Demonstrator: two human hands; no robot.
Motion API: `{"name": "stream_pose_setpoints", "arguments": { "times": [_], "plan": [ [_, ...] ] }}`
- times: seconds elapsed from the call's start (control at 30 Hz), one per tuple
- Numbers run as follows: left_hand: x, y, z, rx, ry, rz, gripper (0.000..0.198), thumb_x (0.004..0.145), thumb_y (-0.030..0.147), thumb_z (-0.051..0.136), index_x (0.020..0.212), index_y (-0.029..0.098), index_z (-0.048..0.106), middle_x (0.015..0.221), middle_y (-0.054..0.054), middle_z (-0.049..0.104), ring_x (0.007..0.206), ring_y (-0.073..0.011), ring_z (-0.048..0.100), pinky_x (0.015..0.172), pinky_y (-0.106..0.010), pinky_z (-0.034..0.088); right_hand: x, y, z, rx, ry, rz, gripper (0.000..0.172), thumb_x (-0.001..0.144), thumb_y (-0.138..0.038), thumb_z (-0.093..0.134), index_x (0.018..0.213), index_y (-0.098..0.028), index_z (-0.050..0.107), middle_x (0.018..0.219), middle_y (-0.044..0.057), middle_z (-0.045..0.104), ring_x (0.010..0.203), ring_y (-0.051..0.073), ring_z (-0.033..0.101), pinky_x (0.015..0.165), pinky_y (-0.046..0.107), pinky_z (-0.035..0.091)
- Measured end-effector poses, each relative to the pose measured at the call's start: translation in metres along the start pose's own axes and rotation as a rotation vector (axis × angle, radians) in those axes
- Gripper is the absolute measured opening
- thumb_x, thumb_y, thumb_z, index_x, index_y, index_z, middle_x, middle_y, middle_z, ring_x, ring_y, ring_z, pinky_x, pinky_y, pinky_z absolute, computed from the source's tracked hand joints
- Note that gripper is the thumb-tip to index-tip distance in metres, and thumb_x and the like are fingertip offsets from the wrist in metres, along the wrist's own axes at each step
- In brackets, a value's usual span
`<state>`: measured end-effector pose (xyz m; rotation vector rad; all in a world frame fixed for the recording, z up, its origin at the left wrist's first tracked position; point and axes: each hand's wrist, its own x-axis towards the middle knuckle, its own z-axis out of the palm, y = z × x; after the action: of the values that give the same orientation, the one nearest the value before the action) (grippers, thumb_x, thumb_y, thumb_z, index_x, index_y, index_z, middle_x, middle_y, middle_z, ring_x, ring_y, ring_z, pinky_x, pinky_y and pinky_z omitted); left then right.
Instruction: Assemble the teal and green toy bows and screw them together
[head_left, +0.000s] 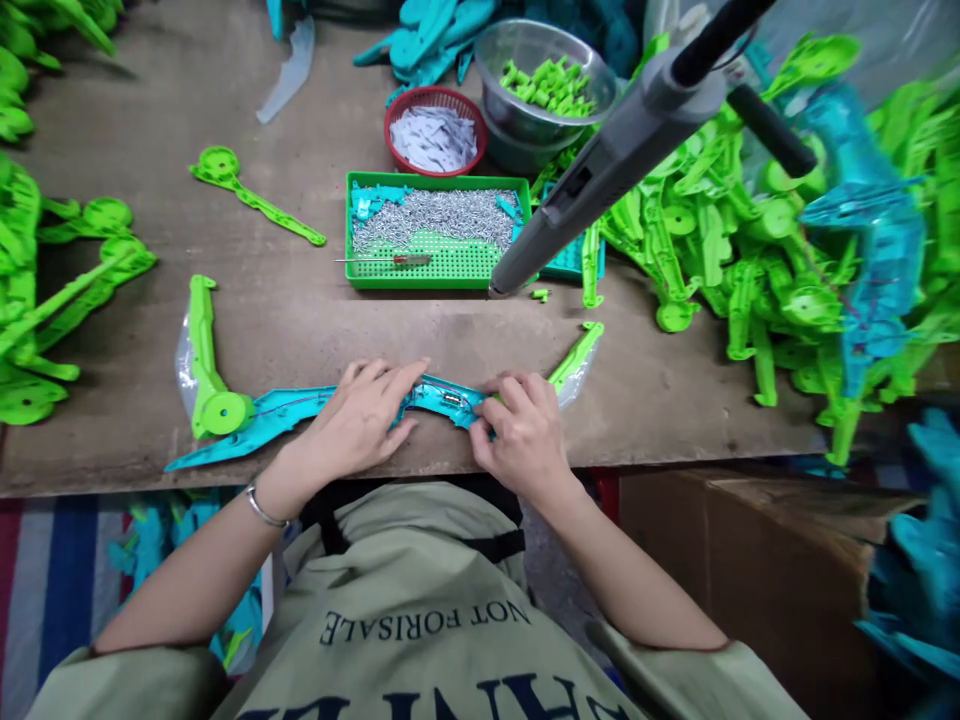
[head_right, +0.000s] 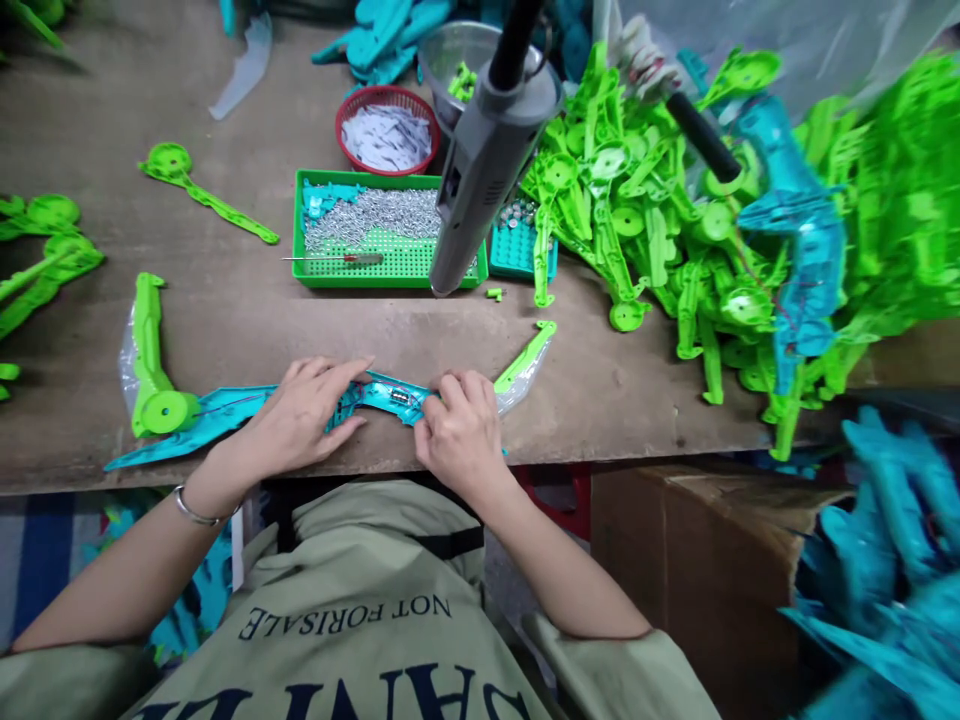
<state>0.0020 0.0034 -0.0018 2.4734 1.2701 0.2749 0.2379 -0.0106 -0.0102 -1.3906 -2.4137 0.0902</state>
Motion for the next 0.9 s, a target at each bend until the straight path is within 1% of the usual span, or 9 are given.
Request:
{"name": "stream_pose_setpoints", "arguments": {
  "times": [0.2,0.33,0.47,0.6,0.73,0.9],
  "plan": [
    [0.0,0.001,0.001,-0.012,0.013,-0.009,0.059,0.094,0.025,0.055,0.15,0.015,0.039,0.123,-0.015,0.069,0.112,-0.0303,0.055,0.095,-0.047,0.045,0.001,0.001,0.0,0.006,-0.019,0.007,0.015,0.076,-0.008,0.059,0.067,-0.02,0.061,0.091,0.01,0.064,0.091,0.026,0.045,0.077,0.043,0.039],
    [0.001,-0.001,0.0,-0.018,0.013,0.007,0.049,0.098,0.027,0.052,0.145,0.016,0.045,0.12,-0.013,0.07,0.11,-0.0284,0.057,0.093,-0.044,0.045,0.001,0.002,-0.001,0.006,-0.038,0.013,0.014,0.074,-0.008,0.059,0.067,-0.02,0.06,0.092,0.01,0.064,0.089,0.026,0.045,0.075,0.042,0.038],
    [0.005,-0.004,-0.006,0.009,-0.038,0.03,0.033,0.1,0.023,0.049,0.132,0.02,0.057,0.114,-0.01,0.072,0.105,-0.0252,0.059,0.088,-0.04,0.045,0.001,0.003,-0.002,0.011,-0.041,0.019,0.014,0.073,-0.008,0.059,0.066,-0.02,0.059,0.092,0.01,0.065,0.087,0.025,0.046,0.074,0.041,0.039],
    [0.009,-0.003,-0.015,0.102,-0.092,0.091,0.025,0.101,0.023,0.05,0.123,0.021,0.062,0.109,-0.007,0.072,0.101,-0.0241,0.059,0.082,-0.037,0.044,0.0,0.003,-0.002,0.019,-0.045,0.033,0.015,0.074,-0.007,0.058,0.067,-0.02,0.059,0.093,0.009,0.066,0.085,0.024,0.045,0.074,0.041,0.039],
    [0.008,-0.002,-0.017,0.175,-0.096,0.152,0.023,0.102,0.023,0.051,0.12,0.02,0.063,0.111,-0.007,0.072,0.1,-0.0234,0.058,0.078,-0.036,0.042,0.0,0.003,-0.001,0.029,-0.041,0.047,0.015,0.075,-0.007,0.059,0.067,-0.02,0.06,0.094,0.009,0.066,0.088,0.024,0.046,0.076,0.041,0.039],
    [0.007,-0.006,-0.014,0.149,-0.073,0.146,0.024,0.102,0.022,0.05,0.122,0.021,0.063,0.117,-0.006,0.073,0.102,-0.023,0.059,0.078,-0.036,0.041,0.0,0.002,-0.002,0.001,-0.03,0.036,0.016,0.073,-0.007,0.059,0.066,-0.021,0.06,0.092,0.008,0.068,0.087,0.025,0.048,0.075,0.041,0.038]
  ]
}}
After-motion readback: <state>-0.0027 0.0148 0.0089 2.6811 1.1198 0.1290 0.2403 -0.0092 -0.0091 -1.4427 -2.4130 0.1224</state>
